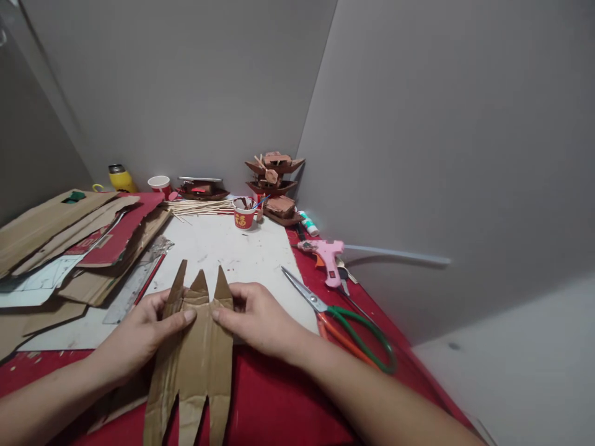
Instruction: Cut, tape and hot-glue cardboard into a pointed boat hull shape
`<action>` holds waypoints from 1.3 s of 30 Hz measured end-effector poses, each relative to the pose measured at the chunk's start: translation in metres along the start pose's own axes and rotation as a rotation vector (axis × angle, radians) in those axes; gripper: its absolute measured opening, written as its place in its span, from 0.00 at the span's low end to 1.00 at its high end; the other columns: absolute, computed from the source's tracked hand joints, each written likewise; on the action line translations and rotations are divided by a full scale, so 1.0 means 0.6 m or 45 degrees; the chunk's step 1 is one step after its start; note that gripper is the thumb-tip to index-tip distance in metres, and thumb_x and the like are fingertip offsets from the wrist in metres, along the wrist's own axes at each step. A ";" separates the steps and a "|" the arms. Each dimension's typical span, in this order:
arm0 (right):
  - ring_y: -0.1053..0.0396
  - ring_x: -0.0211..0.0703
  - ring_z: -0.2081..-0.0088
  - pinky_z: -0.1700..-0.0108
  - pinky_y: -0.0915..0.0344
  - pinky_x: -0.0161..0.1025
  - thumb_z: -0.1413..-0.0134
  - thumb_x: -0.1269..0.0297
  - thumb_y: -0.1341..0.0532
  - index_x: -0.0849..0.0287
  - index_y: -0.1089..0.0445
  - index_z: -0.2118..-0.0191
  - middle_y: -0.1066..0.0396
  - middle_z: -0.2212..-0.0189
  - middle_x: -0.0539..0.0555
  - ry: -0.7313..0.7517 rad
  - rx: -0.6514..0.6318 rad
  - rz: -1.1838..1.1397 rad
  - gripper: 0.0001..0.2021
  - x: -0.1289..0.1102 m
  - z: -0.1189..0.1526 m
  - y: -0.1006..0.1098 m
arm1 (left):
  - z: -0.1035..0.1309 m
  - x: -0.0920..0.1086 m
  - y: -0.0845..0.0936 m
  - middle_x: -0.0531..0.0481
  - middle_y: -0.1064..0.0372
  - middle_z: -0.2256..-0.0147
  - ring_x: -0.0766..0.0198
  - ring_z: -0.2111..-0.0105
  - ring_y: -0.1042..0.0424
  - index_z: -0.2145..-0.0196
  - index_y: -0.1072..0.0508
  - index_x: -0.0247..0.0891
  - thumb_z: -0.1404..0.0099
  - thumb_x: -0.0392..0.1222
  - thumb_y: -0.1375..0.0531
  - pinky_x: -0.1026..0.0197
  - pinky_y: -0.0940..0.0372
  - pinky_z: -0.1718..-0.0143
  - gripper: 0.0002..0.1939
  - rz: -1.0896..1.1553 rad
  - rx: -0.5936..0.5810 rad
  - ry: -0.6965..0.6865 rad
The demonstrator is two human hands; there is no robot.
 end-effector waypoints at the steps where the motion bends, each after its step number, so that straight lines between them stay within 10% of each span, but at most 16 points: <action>1: 0.32 0.38 0.69 0.65 0.35 0.33 0.48 0.67 0.39 0.62 0.26 0.62 0.26 0.71 0.50 0.016 0.006 -0.003 0.08 0.003 -0.001 -0.001 | -0.001 -0.001 0.002 0.49 0.23 0.68 0.64 0.71 0.28 0.58 0.25 0.36 0.45 0.44 0.33 0.62 0.33 0.66 0.17 -0.031 0.007 -0.003; 8: 0.36 0.36 0.73 0.69 0.38 0.32 0.45 0.67 0.41 0.63 0.26 0.68 0.30 0.75 0.49 0.147 -0.011 0.258 0.07 0.017 -0.005 0.001 | -0.001 -0.006 0.001 0.50 0.26 0.71 0.64 0.72 0.32 0.65 0.24 0.34 0.42 0.48 0.37 0.64 0.37 0.70 0.14 -0.249 0.021 -0.002; 23: 0.38 0.42 0.73 0.71 0.42 0.36 0.46 0.75 0.47 0.63 0.30 0.69 0.31 0.74 0.56 0.728 -0.197 1.759 0.09 0.014 0.012 -0.033 | -0.014 -0.025 0.002 0.54 0.31 0.76 0.65 0.74 0.37 0.73 0.27 0.34 0.43 0.42 0.37 0.65 0.41 0.71 0.08 -0.314 -0.007 0.039; 33: 0.41 0.35 0.75 0.72 0.43 0.33 0.44 0.67 0.43 0.61 0.33 0.73 0.37 0.78 0.48 0.349 0.134 0.806 0.08 -0.002 -0.006 0.014 | -0.015 -0.025 0.015 0.49 0.25 0.70 0.61 0.70 0.31 0.63 0.23 0.33 0.41 0.45 0.37 0.62 0.37 0.66 0.12 -0.249 0.007 0.032; 39: 0.48 0.33 0.76 0.74 0.48 0.32 0.42 0.63 0.44 0.60 0.37 0.77 0.45 0.80 0.45 0.238 0.036 0.591 0.13 0.010 -0.006 0.012 | -0.015 -0.024 0.013 0.48 0.25 0.70 0.59 0.68 0.30 0.63 0.23 0.33 0.42 0.47 0.36 0.62 0.37 0.66 0.15 -0.240 0.007 0.066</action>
Point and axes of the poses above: each hand's wrist, its own z-axis away from the middle knuckle, its own y-axis out of the back of the hand, x = y × z, the point moved 5 cm from there along -z, towards the middle knuckle
